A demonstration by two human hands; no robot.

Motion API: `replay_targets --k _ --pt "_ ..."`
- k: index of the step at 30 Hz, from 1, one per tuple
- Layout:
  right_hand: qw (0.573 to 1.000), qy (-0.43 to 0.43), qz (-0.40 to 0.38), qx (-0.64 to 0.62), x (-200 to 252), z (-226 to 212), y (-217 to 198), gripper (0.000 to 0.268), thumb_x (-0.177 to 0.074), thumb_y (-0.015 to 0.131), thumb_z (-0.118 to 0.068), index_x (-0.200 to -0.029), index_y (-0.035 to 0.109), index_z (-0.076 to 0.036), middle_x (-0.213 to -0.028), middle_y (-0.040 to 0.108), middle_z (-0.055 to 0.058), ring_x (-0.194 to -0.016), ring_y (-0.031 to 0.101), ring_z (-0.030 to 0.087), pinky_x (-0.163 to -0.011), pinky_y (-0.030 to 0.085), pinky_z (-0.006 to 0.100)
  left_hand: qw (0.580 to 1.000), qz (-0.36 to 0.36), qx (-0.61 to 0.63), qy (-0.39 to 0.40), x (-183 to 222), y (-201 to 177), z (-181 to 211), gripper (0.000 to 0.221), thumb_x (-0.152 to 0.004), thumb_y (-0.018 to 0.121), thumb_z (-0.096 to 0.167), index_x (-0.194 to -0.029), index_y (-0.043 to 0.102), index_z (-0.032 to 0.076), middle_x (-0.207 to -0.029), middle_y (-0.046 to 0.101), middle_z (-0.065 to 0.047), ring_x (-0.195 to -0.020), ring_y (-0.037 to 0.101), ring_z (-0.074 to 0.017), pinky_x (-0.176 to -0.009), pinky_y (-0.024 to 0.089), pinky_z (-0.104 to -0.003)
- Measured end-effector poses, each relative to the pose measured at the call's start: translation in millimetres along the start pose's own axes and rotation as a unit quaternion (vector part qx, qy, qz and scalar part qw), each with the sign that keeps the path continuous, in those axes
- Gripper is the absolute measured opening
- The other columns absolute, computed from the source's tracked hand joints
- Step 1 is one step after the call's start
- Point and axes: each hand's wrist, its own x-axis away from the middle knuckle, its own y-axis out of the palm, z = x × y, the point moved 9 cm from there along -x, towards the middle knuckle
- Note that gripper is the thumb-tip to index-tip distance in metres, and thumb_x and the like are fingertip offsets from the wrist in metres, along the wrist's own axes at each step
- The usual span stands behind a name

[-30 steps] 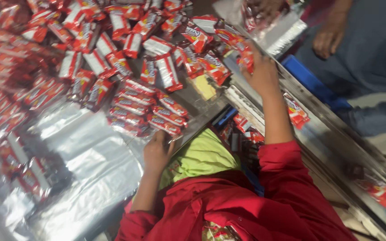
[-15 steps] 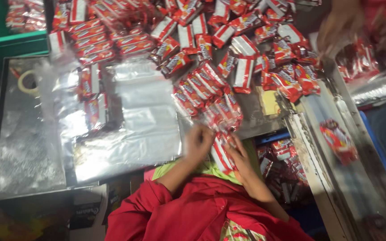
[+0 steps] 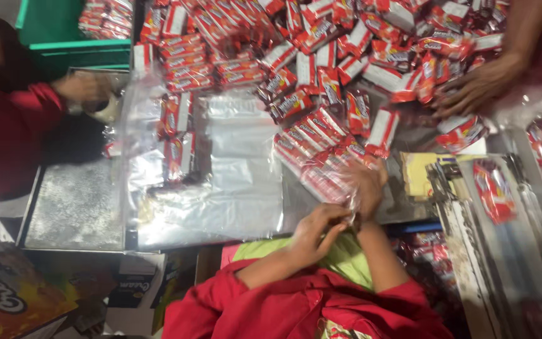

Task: The person repeatedly picks up small red snack packets from a pile on a metal table and places them into clear plastic bags. The bags are then moved aside, and the process continues with new bags.

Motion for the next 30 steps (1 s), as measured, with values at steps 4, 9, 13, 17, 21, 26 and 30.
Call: replay_targets --k 4,9,13,17,21,26,30 --pt "0.978 0.193 0.001 -0.084 -64 102 38 0.028 -0.109 0.046 -0.029 -0.113 0.062 -0.007 -0.110 0.070 0.011 -0.108 0.066 0.030 -0.102 0.042 0.047 0.985 0.009 -0.171 0.013 7 -112 -8 0.033 -0.083 0.074 0.010 -0.116 0.069 0.009 -0.110 0.069 -0.011 -0.102 0.065 -0.0313 -0.086 0.053 -0.044" --pt "0.983 0.064 -0.174 -0.015 -200 139 220 0.028 -0.110 0.048 -0.024 -0.123 0.062 -0.005 -0.121 0.069 0.011 -0.112 0.067 0.024 -0.099 0.049 0.039 0.922 -0.078 -0.376 -0.038 55 -165 -33 0.032 -0.081 0.070 0.014 -0.113 0.070 0.012 -0.118 0.069 -0.004 -0.109 0.065 -0.0276 -0.089 0.050 -0.041" --pt "0.957 -0.002 -0.249 -0.145 -250 106 295 0.030 -0.110 0.049 -0.020 -0.131 0.062 -0.003 -0.129 0.068 0.011 -0.115 0.068 0.020 -0.096 0.054 0.033 0.905 -0.122 -0.404 -0.054 64 -146 -59 0.030 -0.084 0.061 0.015 -0.112 0.066 0.010 -0.120 0.068 -0.006 -0.112 0.063 -0.0274 -0.092 0.049 -0.039" --pt "0.937 0.023 -0.303 -0.174 -198 61 243 0.032 -0.115 0.046 -0.018 -0.132 0.067 -0.002 -0.125 0.074 0.009 -0.113 0.069 0.016 -0.101 0.053 0.032 0.904 -0.095 -0.396 -0.130 50 -121 -101 0.020 -0.090 0.063 0.019 -0.104 0.061 0.005 -0.103 0.063 -0.012 -0.099 0.060 -0.0312 -0.085 0.048 -0.042" --pt "0.896 0.124 -0.312 -0.291 -95 25 132 0.032 -0.116 0.049 -0.023 -0.125 0.066 0.003 -0.123 0.070 0.007 -0.117 0.065 0.013 -0.108 0.052 0.032 0.921 -0.125 -0.354 -0.106 31 -85 -116 0.031 -0.090 0.064 0.022 -0.111 0.058 -0.001 -0.102 0.061 -0.018 -0.097 0.059 -0.0361 -0.082 0.046 -0.044" --pt "0.906 0.280 -0.306 -0.087 26 14 -22 0.031 -0.104 0.058 -0.021 -0.130 0.068 -0.006 -0.122 0.076 0.004 -0.111 0.069 0.013 -0.098 0.053 0.032 0.945 -0.022 -0.320 -0.067 47 -118 -79 0.059 -0.062 0.078 0.025 -0.116 0.065 0.004 -0.109 0.062 -0.026 -0.101 0.058 -0.0456 -0.084 0.048 -0.053" --pt "0.932 0.283 -0.181 0.140 49 4 -172 0.030 -0.099 0.066 -0.021 -0.127 0.072 -0.012 -0.120 0.078 0.005 -0.109 0.074 0.018 -0.098 0.056 0.033 0.898 -0.107 -0.397 -0.155 63 -120 -100 0.024 -0.080 0.074 0.020 -0.102 0.069 0.016 -0.101 0.066 -0.008 -0.091 0.066 -0.0340 -0.074 0.054 -0.045"
